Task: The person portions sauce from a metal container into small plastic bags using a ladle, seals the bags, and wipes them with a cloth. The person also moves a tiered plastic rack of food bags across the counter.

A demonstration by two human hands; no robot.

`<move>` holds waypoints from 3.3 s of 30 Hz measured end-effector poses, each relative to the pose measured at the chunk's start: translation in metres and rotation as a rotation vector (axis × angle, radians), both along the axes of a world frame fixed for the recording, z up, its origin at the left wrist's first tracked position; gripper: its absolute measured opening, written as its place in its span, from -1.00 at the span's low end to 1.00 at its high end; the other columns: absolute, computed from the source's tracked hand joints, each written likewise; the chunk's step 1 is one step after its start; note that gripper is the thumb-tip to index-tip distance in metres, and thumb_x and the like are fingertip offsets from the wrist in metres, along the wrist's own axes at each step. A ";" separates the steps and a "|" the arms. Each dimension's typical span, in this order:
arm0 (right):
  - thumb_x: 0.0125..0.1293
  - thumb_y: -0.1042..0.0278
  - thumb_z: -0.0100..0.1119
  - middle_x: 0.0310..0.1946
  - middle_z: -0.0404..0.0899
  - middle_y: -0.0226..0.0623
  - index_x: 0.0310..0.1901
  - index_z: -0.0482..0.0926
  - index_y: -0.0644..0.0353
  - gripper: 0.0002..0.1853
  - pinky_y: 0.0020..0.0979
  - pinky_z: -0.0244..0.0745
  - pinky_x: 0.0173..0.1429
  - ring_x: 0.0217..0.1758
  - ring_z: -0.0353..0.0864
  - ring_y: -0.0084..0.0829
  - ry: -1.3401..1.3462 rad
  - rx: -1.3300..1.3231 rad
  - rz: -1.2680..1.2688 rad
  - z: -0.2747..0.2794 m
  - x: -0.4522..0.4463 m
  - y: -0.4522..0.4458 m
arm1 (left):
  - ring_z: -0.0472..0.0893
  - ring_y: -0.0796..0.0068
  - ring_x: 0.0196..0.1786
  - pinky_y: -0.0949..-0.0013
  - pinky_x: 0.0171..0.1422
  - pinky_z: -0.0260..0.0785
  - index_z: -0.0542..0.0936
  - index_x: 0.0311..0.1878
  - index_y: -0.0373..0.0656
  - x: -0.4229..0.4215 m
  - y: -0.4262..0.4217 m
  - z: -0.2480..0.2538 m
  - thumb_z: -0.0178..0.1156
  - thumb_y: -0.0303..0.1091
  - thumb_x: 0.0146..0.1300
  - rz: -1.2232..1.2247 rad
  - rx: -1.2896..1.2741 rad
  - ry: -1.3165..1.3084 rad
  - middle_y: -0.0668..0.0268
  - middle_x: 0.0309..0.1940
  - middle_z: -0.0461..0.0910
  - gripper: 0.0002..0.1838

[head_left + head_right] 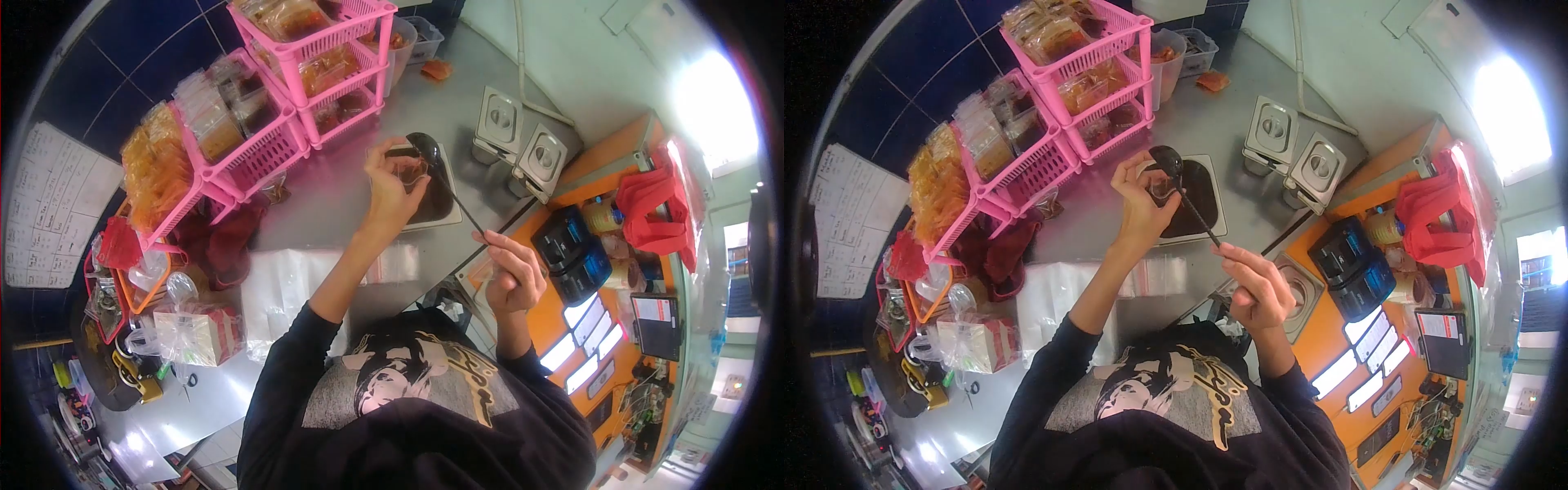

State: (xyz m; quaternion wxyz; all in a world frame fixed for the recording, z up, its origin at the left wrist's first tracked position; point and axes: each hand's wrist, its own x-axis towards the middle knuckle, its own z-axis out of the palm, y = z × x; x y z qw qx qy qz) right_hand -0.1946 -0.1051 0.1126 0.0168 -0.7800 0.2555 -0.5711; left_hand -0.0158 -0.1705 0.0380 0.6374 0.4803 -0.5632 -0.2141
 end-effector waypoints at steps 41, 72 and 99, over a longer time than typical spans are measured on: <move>0.49 0.04 -0.16 -0.07 0.55 -0.06 -0.10 0.44 0.36 -0.56 -0.73 0.16 -0.71 0.08 0.58 -0.34 -1.127 1.134 0.245 -0.046 -0.013 -0.031 | 0.53 0.31 -0.15 0.36 -0.07 0.45 -0.07 0.18 -0.19 0.005 -0.003 0.000 0.36 -0.74 -0.10 0.055 -0.204 -0.027 -0.03 0.22 0.15 -0.10; 0.02 0.48 0.39 -0.21 0.65 -0.20 -0.04 0.50 0.27 -0.58 -0.48 0.50 -0.06 -0.18 0.67 -0.42 0.015 0.749 -0.016 -0.063 0.039 0.014 | 0.59 0.28 -0.10 0.31 0.01 0.49 -0.01 0.16 -0.07 -0.009 0.100 0.033 0.34 -0.74 -0.06 -0.082 -0.109 0.145 -0.05 0.15 0.26 -0.15; 0.23 0.59 0.17 -0.36 0.65 -0.23 -0.24 0.57 0.39 -0.91 -0.52 0.52 -0.13 -0.25 0.65 -0.50 -0.228 1.002 0.247 -0.072 0.040 0.033 | 0.61 0.51 -0.21 0.51 -0.19 0.49 0.12 -0.03 -0.11 0.015 0.134 -0.001 0.20 -0.67 0.18 -0.196 0.317 0.580 0.17 -0.26 0.60 -0.52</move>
